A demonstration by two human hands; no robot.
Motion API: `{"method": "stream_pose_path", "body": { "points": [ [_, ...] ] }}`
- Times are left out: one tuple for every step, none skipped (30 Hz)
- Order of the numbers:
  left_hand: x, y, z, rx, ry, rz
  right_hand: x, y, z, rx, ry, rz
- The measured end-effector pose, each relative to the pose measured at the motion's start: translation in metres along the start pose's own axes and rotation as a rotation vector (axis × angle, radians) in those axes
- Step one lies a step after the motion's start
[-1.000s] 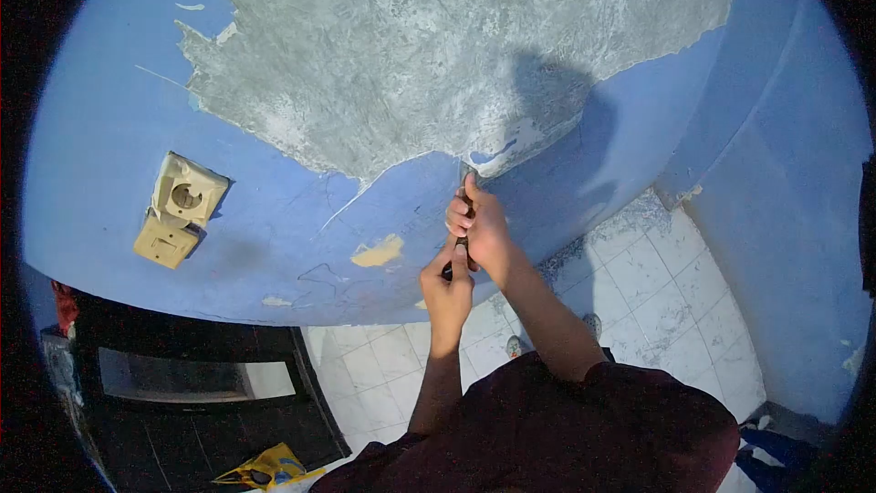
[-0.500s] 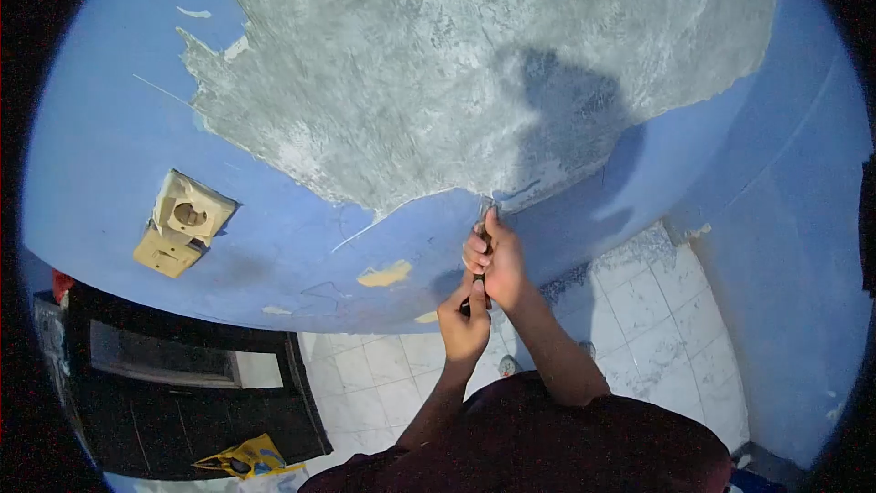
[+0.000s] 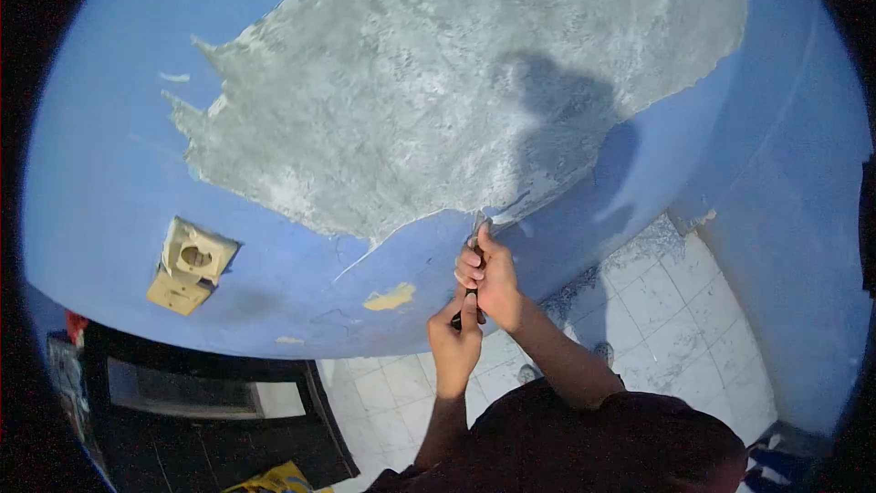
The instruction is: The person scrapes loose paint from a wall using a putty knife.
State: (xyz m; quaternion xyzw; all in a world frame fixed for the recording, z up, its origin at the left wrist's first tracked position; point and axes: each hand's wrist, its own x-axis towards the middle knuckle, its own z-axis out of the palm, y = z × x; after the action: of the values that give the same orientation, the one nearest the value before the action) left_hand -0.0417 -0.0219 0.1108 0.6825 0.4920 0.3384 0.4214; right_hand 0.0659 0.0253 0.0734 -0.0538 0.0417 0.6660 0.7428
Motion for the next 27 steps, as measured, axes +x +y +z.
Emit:
{"method": "stream_pose_path", "body": {
  "points": [
    [-0.001,-0.018,0.008,-0.038,0.017,0.014,0.001,-0.001,-0.005,-0.064,-0.018,-0.003],
    [-0.004,-0.025,0.012,-0.078,0.042,0.022,-0.002,-0.002,-0.007,-0.132,-0.032,0.003],
    [-0.006,-0.028,0.013,-0.080,0.039,0.021,-0.004,-0.002,-0.007,-0.134,-0.030,0.000],
    [-0.004,-0.024,0.012,-0.034,0.034,0.038,-0.004,-0.005,-0.002,-0.122,-0.023,0.010],
    [-0.004,-0.014,0.009,0.016,0.026,0.050,-0.005,-0.005,-0.001,-0.105,-0.010,0.020],
    [-0.006,-0.002,0.004,0.037,0.019,0.074,-0.005,-0.003,-0.002,-0.100,0.000,0.021],
    [-0.007,-0.003,0.006,0.036,0.015,0.059,-0.004,-0.002,-0.004,-0.054,-0.027,0.020],
    [-0.007,-0.005,0.008,0.010,0.031,0.077,-0.002,-0.002,-0.005,-0.012,-0.059,0.017],
    [-0.007,-0.007,0.010,-0.015,0.047,0.099,-0.002,-0.002,-0.007,-0.012,-0.053,0.019],
    [-0.008,-0.011,0.015,-0.032,0.070,0.079,-0.003,-0.003,-0.007,-0.068,-0.003,0.021],
    [-0.006,-0.010,0.013,-0.032,0.069,0.086,-0.002,-0.004,-0.004,-0.121,0.039,0.015],
    [-0.004,-0.008,0.010,0.031,0.062,0.089,0.000,-0.004,-0.001,-0.120,0.034,0.008],
    [-0.004,-0.007,0.007,0.090,0.061,0.083,-0.002,-0.002,0.005,-0.071,0.046,-0.005],
    [-0.002,0.001,0.000,0.090,0.066,0.079,-0.003,0.001,0.009,-0.019,0.059,-0.012],
    [0.003,0.012,-0.011,0.212,0.023,0.112,-0.001,0.005,0.011,-0.015,0.060,-0.003],
    [0.006,0.022,-0.019,0.331,-0.023,0.142,0.001,0.008,0.012,0.051,0.036,-0.041],
    [0.006,0.028,-0.023,0.327,-0.019,0.134,0.002,0.010,0.013,0.110,0.014,-0.082],
    [0.006,0.033,-0.024,0.342,-0.035,0.182,0.002,0.012,0.015,0.118,0.021,-0.107],
    [0.007,0.038,-0.026,0.357,-0.047,0.232,0.003,0.012,0.013,0.103,0.022,-0.099],
    [0.007,0.042,-0.029,0.396,-0.061,0.190,0.005,0.014,0.010,0.123,-0.010,-0.115],
    [0.009,0.039,-0.032,0.394,-0.051,0.184,0.006,0.017,0.009,0.149,-0.043,-0.132],
    [0.012,0.038,-0.034,0.432,-0.026,0.313,0.003,0.017,0.010,0.192,-0.097,-0.128],
    [0.013,0.039,-0.035,0.470,-0.001,0.439,0.003,0.018,0.008,0.188,-0.096,-0.120],
    [0.010,0.041,-0.035,0.486,-0.042,0.304,0.005,0.018,0.004,0.221,-0.150,-0.145],
    [0.007,0.042,-0.033,0.481,-0.032,0.303,0.007,0.017,0.002,0.252,-0.210,-0.173],
    [0.005,0.041,-0.031,0.424,-0.020,0.305,0.008,0.016,-0.001,0.222,-0.213,-0.181],
    [0.004,0.040,-0.028,0.369,-0.009,0.308,0.007,0.014,-0.005,0.216,-0.218,-0.176]
  ]
}}
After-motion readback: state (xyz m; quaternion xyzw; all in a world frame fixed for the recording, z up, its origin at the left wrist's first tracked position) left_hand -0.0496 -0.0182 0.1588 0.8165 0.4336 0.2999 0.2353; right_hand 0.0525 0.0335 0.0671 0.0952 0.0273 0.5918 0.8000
